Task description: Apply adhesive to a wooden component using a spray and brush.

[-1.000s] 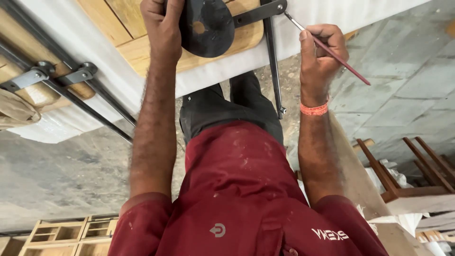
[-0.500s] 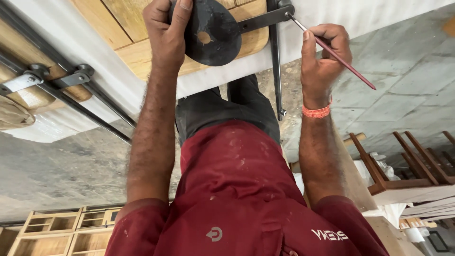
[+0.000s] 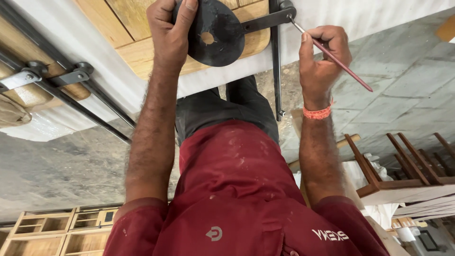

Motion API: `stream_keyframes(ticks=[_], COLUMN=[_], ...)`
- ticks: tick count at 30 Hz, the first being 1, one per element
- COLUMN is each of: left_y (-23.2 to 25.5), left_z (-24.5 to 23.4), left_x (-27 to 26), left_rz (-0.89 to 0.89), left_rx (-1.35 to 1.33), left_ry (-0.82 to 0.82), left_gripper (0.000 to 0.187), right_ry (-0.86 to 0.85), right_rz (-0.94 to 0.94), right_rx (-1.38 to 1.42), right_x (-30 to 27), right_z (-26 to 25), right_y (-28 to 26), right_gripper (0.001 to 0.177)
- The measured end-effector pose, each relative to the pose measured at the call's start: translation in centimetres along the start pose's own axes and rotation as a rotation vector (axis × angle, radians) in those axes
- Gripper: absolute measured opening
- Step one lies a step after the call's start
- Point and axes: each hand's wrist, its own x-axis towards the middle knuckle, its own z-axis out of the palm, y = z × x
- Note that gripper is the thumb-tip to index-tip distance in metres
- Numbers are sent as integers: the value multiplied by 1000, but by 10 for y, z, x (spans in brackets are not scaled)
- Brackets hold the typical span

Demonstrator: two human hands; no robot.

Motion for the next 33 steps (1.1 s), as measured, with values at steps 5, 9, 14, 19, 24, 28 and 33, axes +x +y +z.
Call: stream_keyframes(ticks=[5, 9, 14, 19, 24, 28, 33], left_y=[3, 1, 1, -2, 0, -2, -1], left_z=[1, -1, -2, -3, -2, -2, -3], left_x=[0, 0, 1, 2, 1, 2, 1], left_rz=[-27, -14, 6, 35, 32, 46, 49], left_rx=[4, 35, 47, 46, 37, 14, 28], left_ry=[13, 9, -1, -19, -25, -37, -39], left_gripper=[21, 22, 21, 19, 17, 17, 16], right_ry=[-10, -28, -24, -56, -49, -65, -49], right_rz=[-17, -39, -59, -95, -88, -99, -105], right_rx=[-9, -63, -84, -190, -193, -212, -224], right_x=[1, 3, 6, 8, 8, 8, 9], right_z=[-2, -1, -1, 0, 0, 1, 0], right_y=[-2, -6, -10, -18, -16, -19, -20], right_gripper=[13, 15, 15, 16, 16, 18, 18])
